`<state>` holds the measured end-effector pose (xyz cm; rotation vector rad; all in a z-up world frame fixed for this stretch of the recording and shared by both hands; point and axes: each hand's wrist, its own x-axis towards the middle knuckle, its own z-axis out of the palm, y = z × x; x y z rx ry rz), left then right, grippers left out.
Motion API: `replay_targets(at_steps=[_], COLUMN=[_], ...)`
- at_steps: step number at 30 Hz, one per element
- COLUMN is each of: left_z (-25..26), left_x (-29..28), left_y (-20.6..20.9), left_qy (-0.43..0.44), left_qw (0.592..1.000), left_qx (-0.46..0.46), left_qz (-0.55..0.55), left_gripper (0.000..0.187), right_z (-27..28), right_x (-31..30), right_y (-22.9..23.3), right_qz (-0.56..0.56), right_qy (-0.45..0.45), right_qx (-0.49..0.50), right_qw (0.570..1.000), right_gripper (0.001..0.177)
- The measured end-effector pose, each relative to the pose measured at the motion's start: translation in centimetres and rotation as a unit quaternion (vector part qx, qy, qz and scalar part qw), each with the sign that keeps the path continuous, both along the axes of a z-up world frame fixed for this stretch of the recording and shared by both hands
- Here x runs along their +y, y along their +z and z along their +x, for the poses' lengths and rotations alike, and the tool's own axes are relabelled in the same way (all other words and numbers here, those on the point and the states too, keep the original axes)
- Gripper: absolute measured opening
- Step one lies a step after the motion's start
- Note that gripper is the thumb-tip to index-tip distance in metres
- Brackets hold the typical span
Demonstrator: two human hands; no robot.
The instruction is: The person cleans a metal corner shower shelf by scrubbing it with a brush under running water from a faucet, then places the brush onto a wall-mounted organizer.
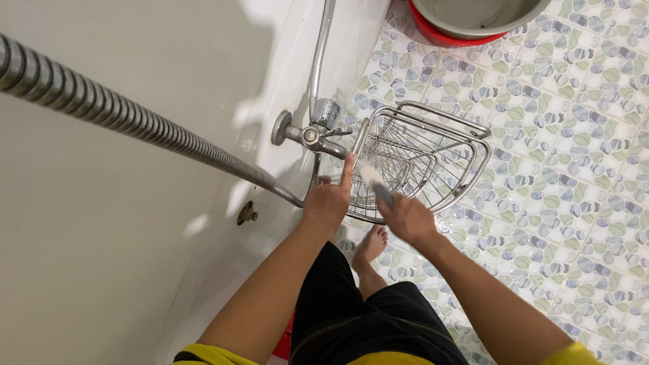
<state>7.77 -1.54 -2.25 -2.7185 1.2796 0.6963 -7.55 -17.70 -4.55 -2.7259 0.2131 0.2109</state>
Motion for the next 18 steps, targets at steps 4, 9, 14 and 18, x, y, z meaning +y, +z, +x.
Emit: replay_targets(at_steps=[4, 9, 14, 18], left_z=[-0.2, -0.4, -0.3, -0.4], left_x=[0.1, 0.6, 0.5, 0.3], left_y=[-0.7, -0.5, -0.4, -0.2], left_qy=[-0.002, 0.003, 0.021, 0.018], left_qw=[0.999, 1.000, 0.999, 0.999], left_qx=[-0.030, -0.004, -0.015, -0.014], left_qz=[-0.040, -0.023, -0.020, -0.027], left_gripper=[0.099, 0.094, 0.095, 0.096], right_z=[-0.7, 5.2, 7.7, 2.9], right_x=[0.6, -3.0, -3.0, 0.1], right_y=[1.4, 1.8, 2.6, 4.0], right_qz=[0.188, 0.115, 0.115, 0.126], right_qy=[-0.152, -0.209, -0.249, -0.212], right_qx=[0.224, 0.158, 0.144, 0.271], right_qw=[0.944, 0.958, 0.951, 0.930], right_gripper=[0.054, 0.057, 0.058, 0.059])
